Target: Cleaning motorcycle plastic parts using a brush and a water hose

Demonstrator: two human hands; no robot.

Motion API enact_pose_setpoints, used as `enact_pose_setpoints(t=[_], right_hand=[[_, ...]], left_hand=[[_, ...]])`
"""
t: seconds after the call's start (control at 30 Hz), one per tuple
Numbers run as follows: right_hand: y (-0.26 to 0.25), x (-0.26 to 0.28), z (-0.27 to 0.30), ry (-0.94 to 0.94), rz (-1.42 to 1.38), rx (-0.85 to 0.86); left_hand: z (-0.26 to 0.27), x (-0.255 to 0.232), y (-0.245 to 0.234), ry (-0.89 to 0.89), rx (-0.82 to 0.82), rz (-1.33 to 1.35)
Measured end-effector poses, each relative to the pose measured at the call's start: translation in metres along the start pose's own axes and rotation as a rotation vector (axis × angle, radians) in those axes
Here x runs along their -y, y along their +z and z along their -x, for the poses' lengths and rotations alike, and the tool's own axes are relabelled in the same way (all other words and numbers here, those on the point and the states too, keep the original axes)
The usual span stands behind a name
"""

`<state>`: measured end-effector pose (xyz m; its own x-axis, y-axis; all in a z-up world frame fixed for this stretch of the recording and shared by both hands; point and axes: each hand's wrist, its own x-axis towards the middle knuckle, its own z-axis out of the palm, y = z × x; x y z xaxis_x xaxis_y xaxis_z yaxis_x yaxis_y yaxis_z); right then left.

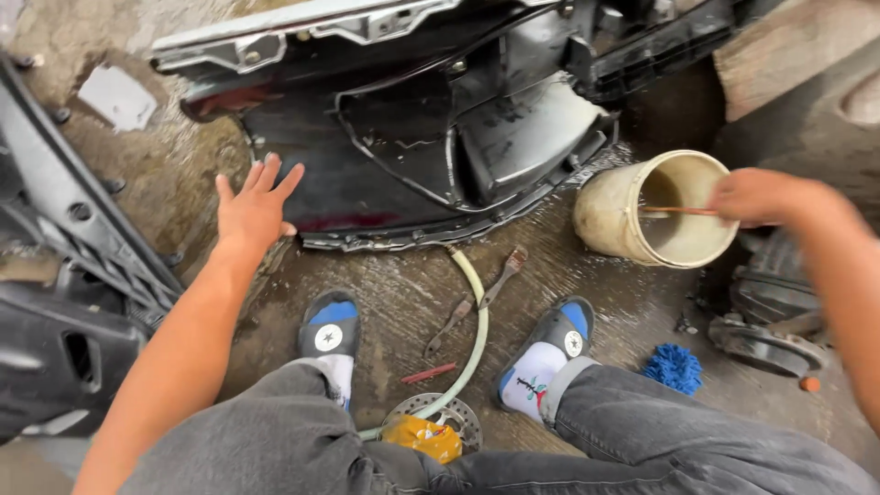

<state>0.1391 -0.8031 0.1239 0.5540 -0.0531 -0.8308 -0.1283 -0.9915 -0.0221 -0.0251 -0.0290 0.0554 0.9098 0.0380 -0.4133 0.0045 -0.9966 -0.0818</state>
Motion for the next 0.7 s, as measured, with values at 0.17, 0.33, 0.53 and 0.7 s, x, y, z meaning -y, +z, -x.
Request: enact_pose_setpoints(t=[0.17,0.33,0.53,0.7], right_hand=[[-0.042,-0.034,0.023,-0.210,-0.391,-0.068],[0.006,0.223,0.139,-0.300,0.064,-0.186],[0.132,0.344,0.104,-0.543,0.205,-0.205],[0.185,0.369,0.049,-0.603,0.323,-0.280]], left_hand=[[0.002,-0.001,-0.002,-0.011,0.008,0.024],[0.003,-0.003,-0.009,-0.010,-0.011,0.035],[0.008,-0.004,-0.024,-0.037,0.158,0.075],[0.008,-0.003,-0.022,-0.030,0.127,0.125]])
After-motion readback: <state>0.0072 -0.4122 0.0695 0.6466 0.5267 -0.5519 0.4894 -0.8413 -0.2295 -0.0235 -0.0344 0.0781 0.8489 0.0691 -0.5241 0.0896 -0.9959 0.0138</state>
